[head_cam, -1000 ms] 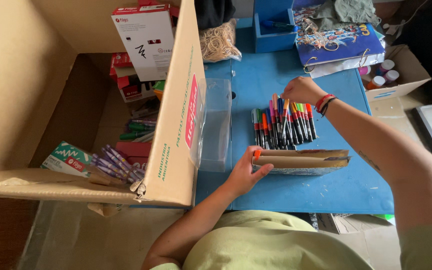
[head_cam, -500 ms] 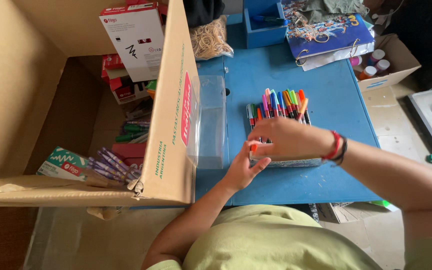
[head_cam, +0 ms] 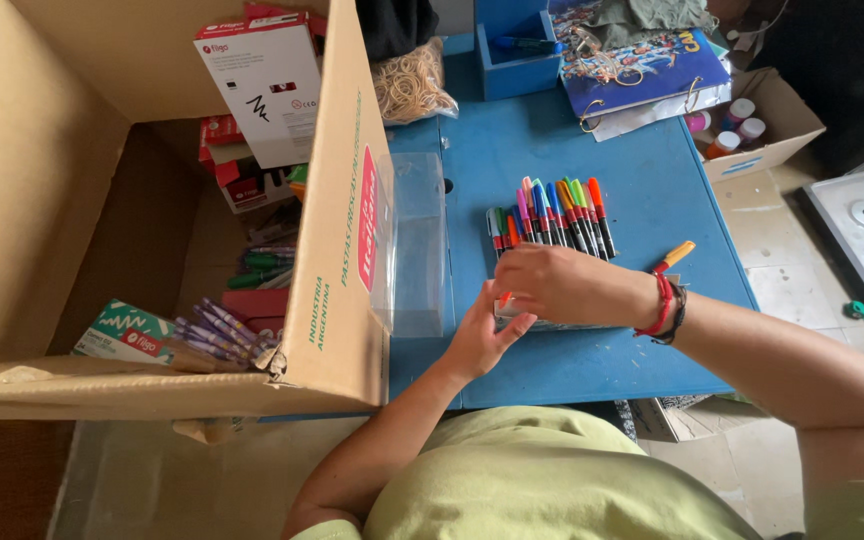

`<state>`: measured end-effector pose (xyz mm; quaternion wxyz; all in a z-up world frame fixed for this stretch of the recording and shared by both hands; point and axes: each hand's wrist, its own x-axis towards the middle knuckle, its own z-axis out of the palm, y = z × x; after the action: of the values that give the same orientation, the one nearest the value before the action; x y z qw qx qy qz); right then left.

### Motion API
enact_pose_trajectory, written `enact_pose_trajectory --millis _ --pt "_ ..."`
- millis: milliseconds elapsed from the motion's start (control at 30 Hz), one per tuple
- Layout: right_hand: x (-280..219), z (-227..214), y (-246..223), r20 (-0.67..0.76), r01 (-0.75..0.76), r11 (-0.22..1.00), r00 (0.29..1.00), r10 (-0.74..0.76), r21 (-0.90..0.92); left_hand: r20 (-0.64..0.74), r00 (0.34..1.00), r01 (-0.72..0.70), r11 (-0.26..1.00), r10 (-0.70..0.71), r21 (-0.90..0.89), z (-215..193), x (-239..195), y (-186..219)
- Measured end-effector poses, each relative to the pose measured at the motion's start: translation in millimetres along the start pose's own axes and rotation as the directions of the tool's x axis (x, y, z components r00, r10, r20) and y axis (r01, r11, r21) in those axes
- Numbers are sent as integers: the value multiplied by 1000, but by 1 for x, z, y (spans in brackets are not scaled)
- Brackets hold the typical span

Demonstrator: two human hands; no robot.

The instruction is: The person removes a set of colorful markers from a cardboard box and places them on a blue table. They then open a patterned notebook, remove a plastic tray containing the markers, and arrange the markers in a neat row on the table.

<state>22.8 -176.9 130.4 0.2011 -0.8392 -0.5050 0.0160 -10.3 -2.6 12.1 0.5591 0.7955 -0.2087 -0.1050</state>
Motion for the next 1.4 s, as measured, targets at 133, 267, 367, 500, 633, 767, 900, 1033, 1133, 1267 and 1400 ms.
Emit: enact_pose_trajectory --millis 133,267,367,500,633,767,900,1033,1133,1267,1400 --pt "0 19 11 60 113 946 993 -99 -303 20 996 92 995 -92 24 -6 -2 29" --pt "5 3 5 154 266 887 963 -223 -377 11 1000 29 999 -29 16 -7 -2 21" --pt "9 -54 -11 131 250 949 965 -227 -194 17 1000 15 1000 -15 -2 -2 0 -3" --pt "9 -124 7 33 94 994 995 -93 -59 27 999 20 1000 -19 -20 3 2 -25" --pt "7 -162 68 -97 -68 987 994 54 -143 21 993 -110 990 113 -83 -5 -1 -13" --pt "-10 -116 175 104 -628 776 770 630 -52 -39 994 -108 992 105 -71 4 3 -30" --pt "-20 -57 227 210 -711 683 703 680 168 -33 996 75 993 -79 -92 1 1 -28" --pt "-40 6 281 181 -772 597 634 752 221 -41 999 30 999 -31 -17 1 1 -27" --pt "-56 31 292 77 -803 525 564 822 282 -41 997 -67 998 67 -3 -1 -1 -19" --pt "-75 25 247 37 -675 447 574 818 587 -13 962 -272 962 273 13 -7 -4 -12" --pt "-109 -4 159 -33 -279 268 634 773 922 -58 931 -357 933 360 47 -9 -12 -8"
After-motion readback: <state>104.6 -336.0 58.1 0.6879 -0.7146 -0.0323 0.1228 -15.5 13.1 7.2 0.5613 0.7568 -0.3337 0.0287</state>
